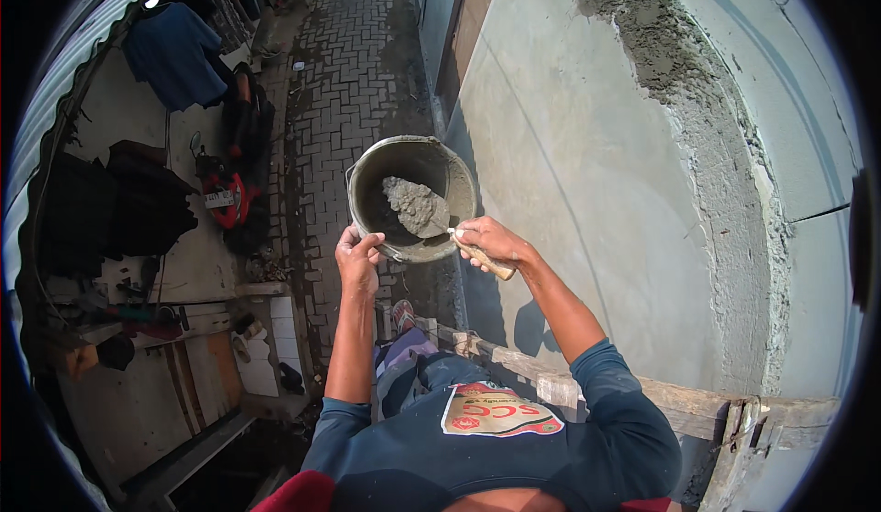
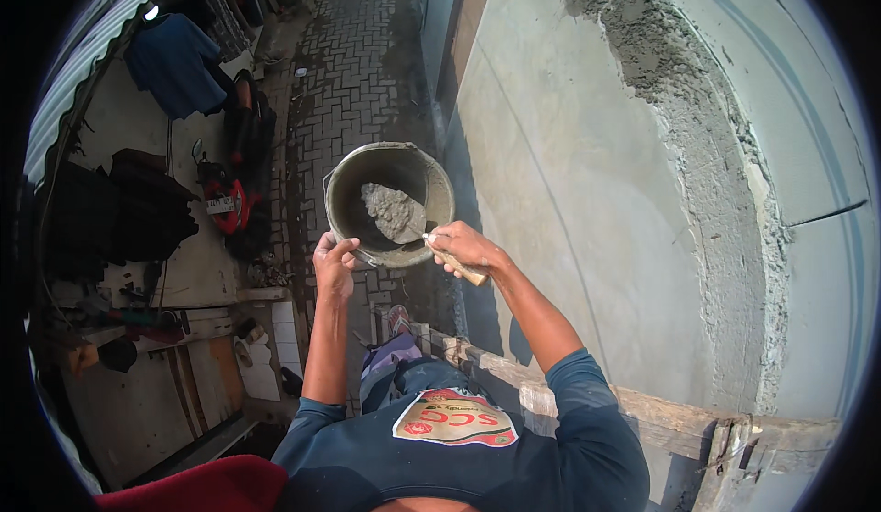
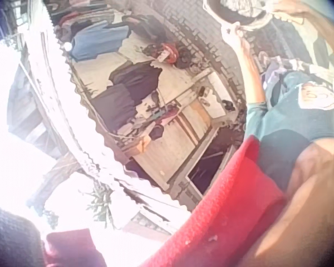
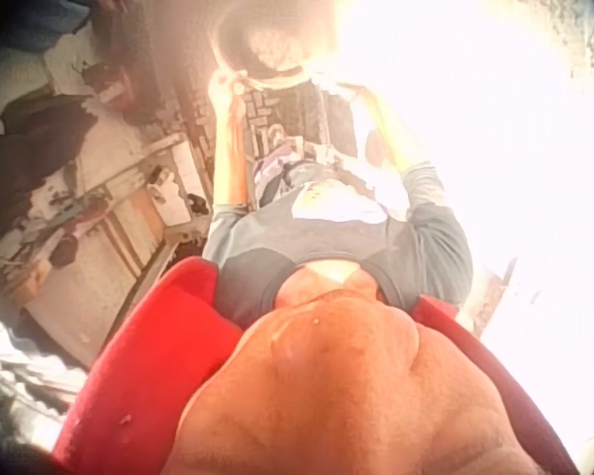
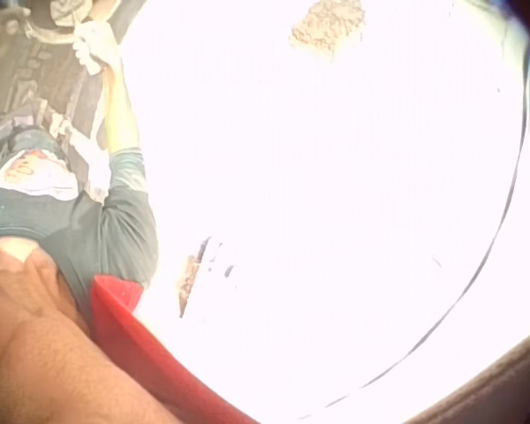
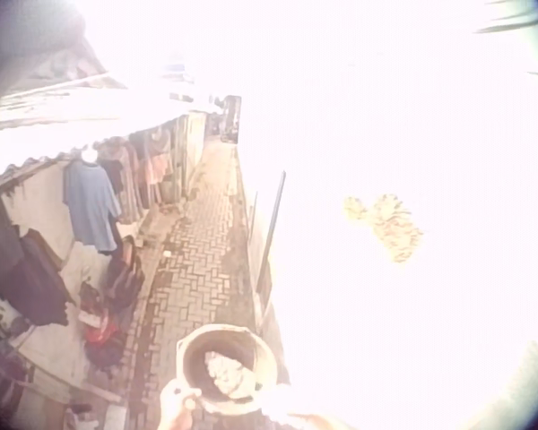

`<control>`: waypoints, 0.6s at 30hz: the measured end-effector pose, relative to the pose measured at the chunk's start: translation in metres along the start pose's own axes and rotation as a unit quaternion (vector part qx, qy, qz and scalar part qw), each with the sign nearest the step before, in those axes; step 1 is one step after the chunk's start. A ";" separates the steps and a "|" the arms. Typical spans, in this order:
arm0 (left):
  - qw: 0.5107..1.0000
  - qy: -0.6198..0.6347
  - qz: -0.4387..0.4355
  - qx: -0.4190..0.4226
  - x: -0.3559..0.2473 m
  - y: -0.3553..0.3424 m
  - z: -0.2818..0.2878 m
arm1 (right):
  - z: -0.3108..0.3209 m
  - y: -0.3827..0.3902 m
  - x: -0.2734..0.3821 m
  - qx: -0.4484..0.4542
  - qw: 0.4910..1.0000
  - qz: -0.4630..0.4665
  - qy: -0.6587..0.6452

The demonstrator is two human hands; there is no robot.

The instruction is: The person applies cement to the top edge of a wall using a trowel, scooping mortar from a bucket and spreading it onto the cinder blocks.

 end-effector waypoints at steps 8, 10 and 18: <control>0.995 0.060 0.043 -0.070 0.014 -0.023 0.044 | 0.014 -0.003 0.115 0.130 0.982 0.074 -0.117; 0.993 0.063 0.032 -0.096 0.014 -0.029 0.070 | 0.028 -0.011 0.161 0.166 0.966 0.086 -0.178; 0.975 0.044 -0.013 -0.216 0.011 -0.003 0.177 | 0.253 -0.112 0.299 0.295 0.783 0.201 -0.510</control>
Point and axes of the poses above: each hand's wrist, its own y-axis away from the middle knuckle, its own z-axis out of the back of the hand, x = y × z, the point moved 7 cm from there along -y, towards the middle knuckle, and after that the axes turned 12 degrees about -x, right-handed, at the moved point
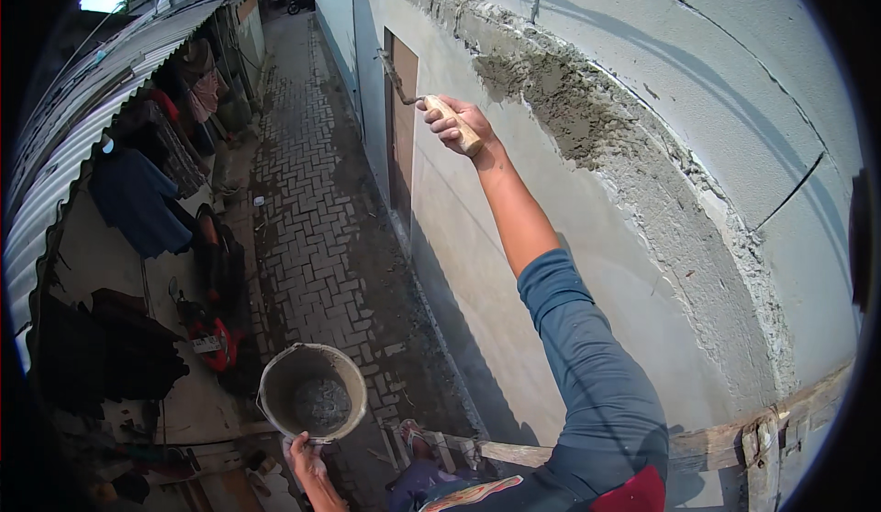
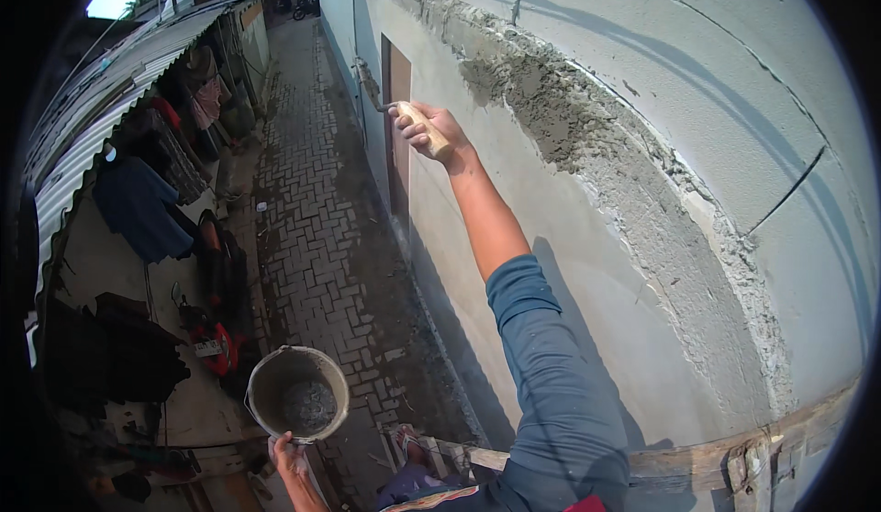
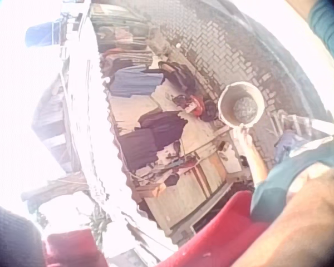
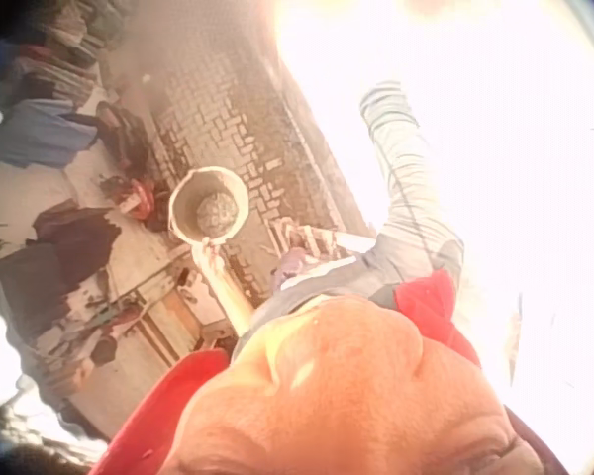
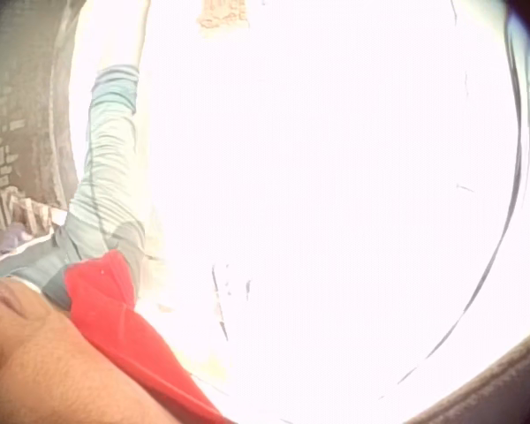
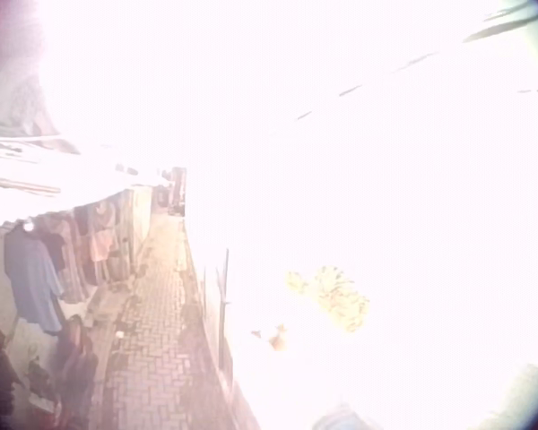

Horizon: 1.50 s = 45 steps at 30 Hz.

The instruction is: The person applies cement to the top edge of a wall using a trowel, scooping mortar from a bucket and spreading it onto the cinder blocks.

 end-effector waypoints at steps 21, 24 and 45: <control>0.980 -0.176 -0.029 -0.093 0.001 0.065 0.194 | 0.098 0.110 0.024 -0.489 0.660 0.220 0.527; 0.993 -0.085 -0.082 -0.029 0.020 0.056 0.234 | 0.093 0.050 0.087 -0.484 0.648 0.269 0.523; 0.973 -0.220 0.067 0.029 0.063 0.020 -0.009 | -0.046 0.189 0.066 -0.496 0.472 0.323 0.653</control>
Point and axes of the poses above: each hand's wrist, its own y-axis away from the middle knuckle, its own z-axis out of the back of the hand, x = y × z, the point moved 7 cm from there along -y, towards the middle knuckle, and after that the axes turned 12 degrees about -x, right-handed, at the moved point
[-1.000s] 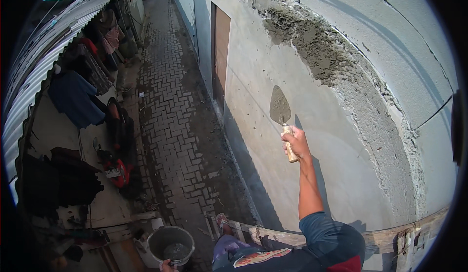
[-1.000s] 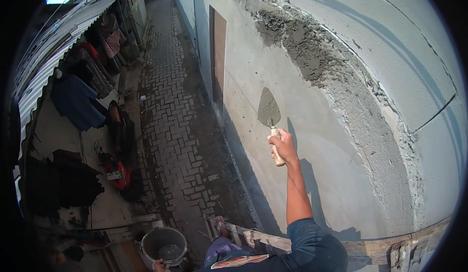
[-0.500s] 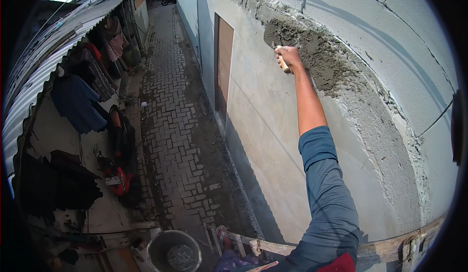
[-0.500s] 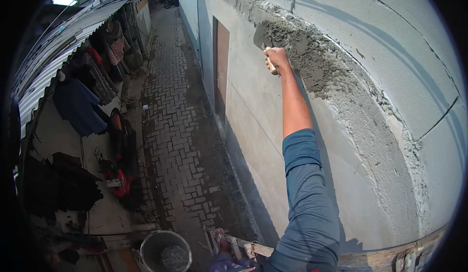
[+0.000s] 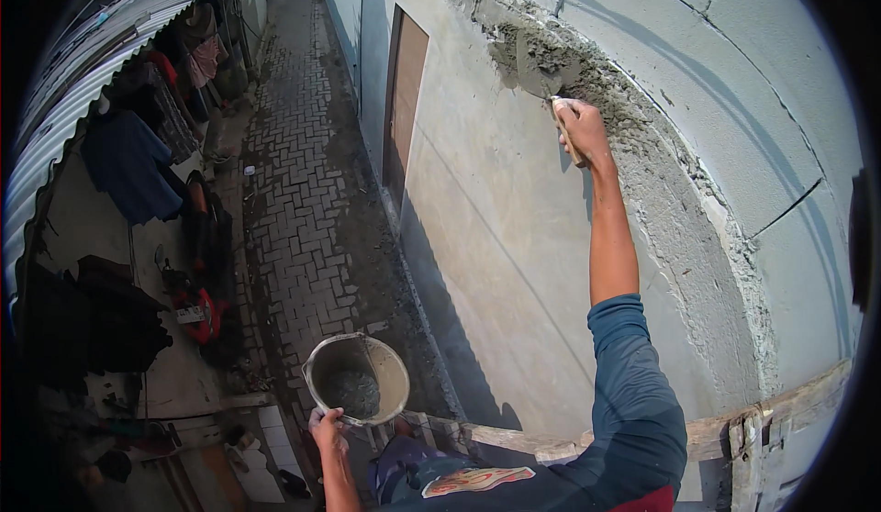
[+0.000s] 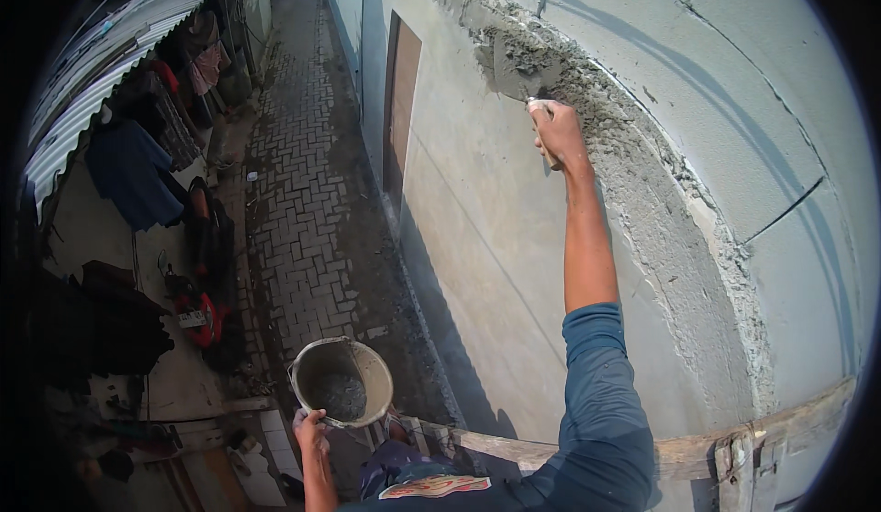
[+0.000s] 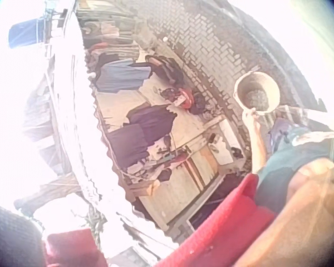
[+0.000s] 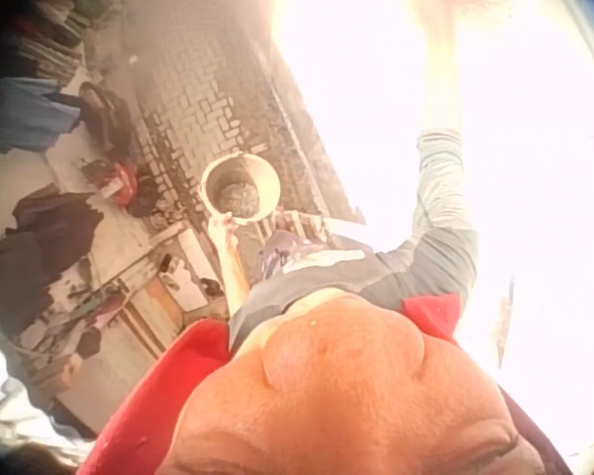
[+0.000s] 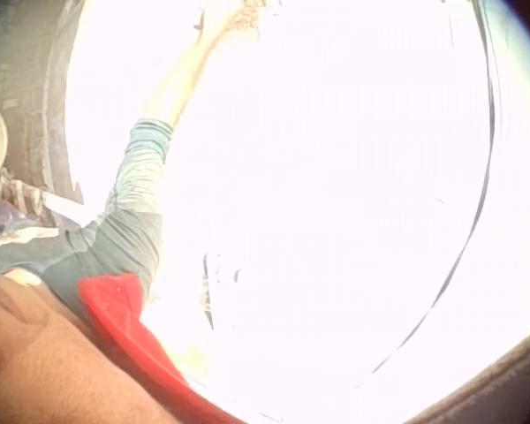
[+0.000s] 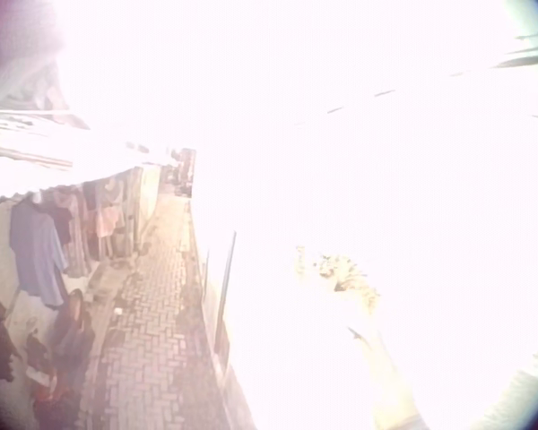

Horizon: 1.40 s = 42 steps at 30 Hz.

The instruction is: The person applies cement to the top edge of a wall using a trowel, scooping mortar from a bucket and spreading it onto the cinder blocks.

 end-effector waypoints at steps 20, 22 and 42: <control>0.985 0.116 -0.050 0.117 -0.089 0.015 -0.116 | -0.073 0.048 -0.041 0.027 0.999 0.003 0.020; 0.989 0.101 -0.059 0.087 -0.074 0.000 -0.079 | -0.058 0.006 -0.024 -0.065 0.995 -0.015 -0.078; 0.989 0.077 -0.027 -0.121 0.062 0.017 0.210 | -0.106 -0.084 -0.083 -0.156 0.979 0.086 0.095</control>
Point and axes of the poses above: each hand's wrist, its own y-axis away from the middle knuckle, its own z-axis out of the back of the hand, x = y × z, the point moved 7 cm from there along -y, towards the middle knuckle, and after that the axes turned 12 degrees about -x, right-handed, at the moved point
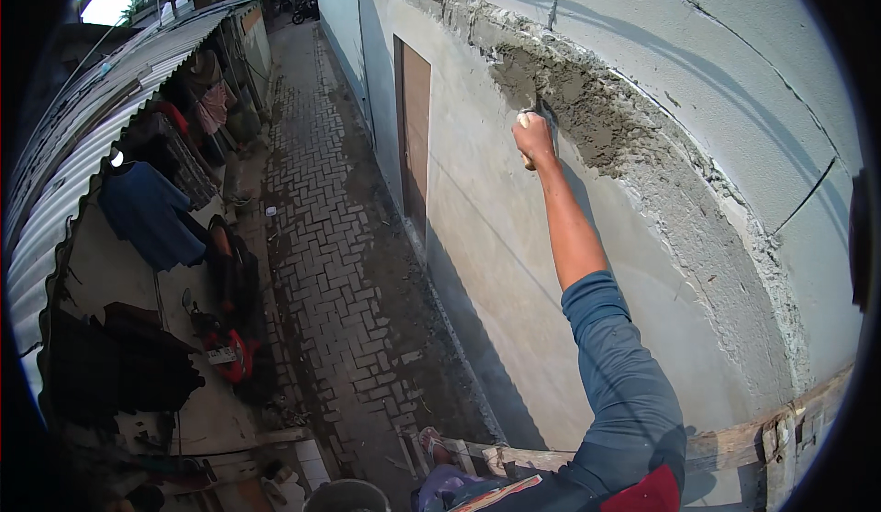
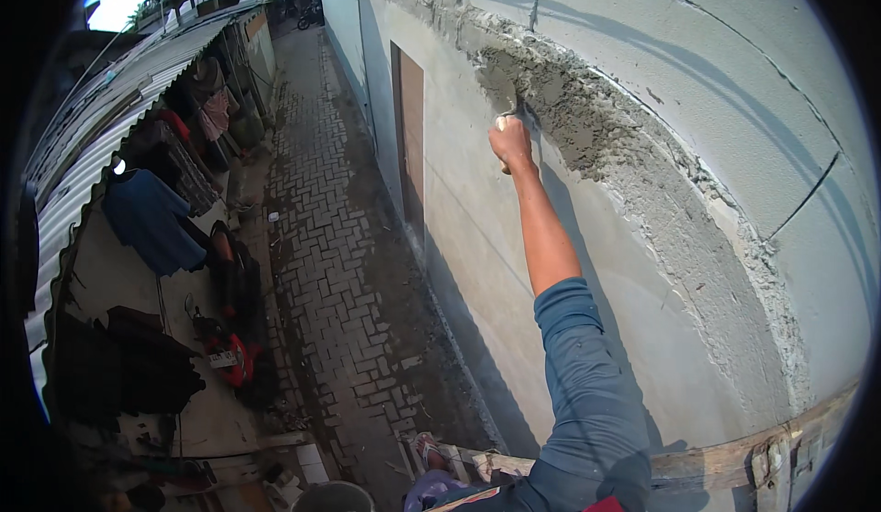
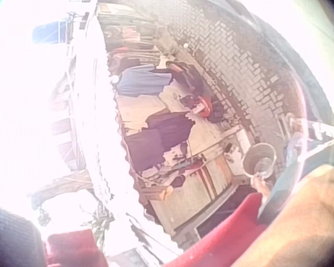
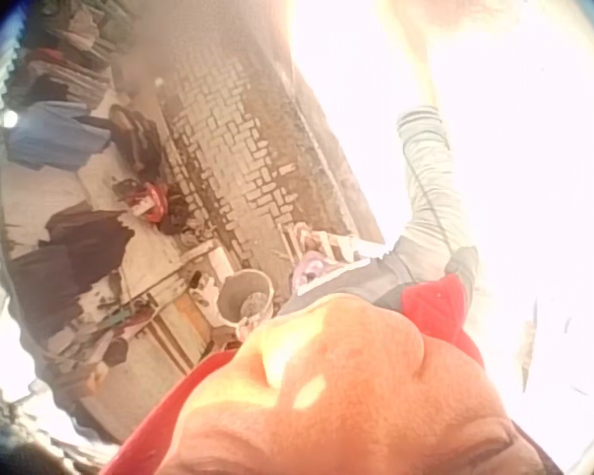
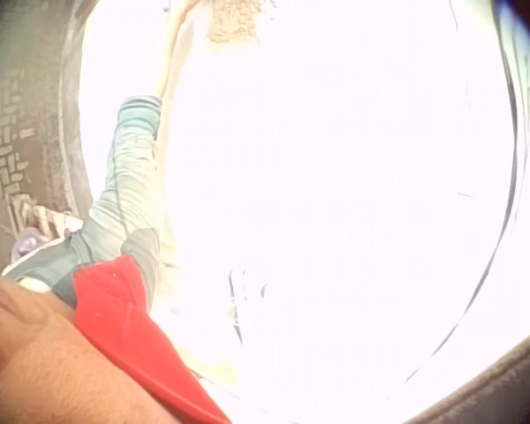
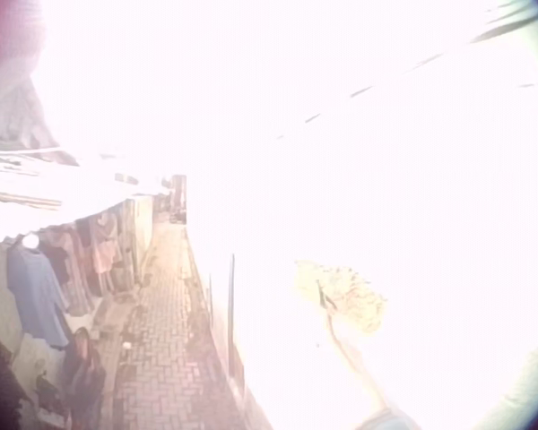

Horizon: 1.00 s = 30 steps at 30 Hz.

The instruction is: The person applies cement to the top edge of a wall using a trowel, scooping mortar from a bucket and spreading it onto the cinder blocks.

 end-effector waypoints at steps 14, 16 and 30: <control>0.997 -0.020 -0.075 0.026 0.004 0.010 0.008 | -0.010 0.000 0.004 -0.171 0.977 -0.017 -0.124; 0.996 -0.015 -0.087 0.013 0.010 0.015 0.029 | 0.000 0.037 0.001 -0.108 0.961 -0.115 -0.228; 0.991 -0.044 -0.058 0.111 -0.051 0.046 -0.167 | 0.183 0.290 0.066 0.373 0.910 -0.135 -0.120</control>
Point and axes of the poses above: each hand's wrist, its own y-axis away from the middle knuckle, its own z-axis out of the back of the hand, x = y × z, the point moved 7 cm from there along -y, towards the middle knuckle, and after that the axes turned 12 degrees about -x, right-handed, at the moved point
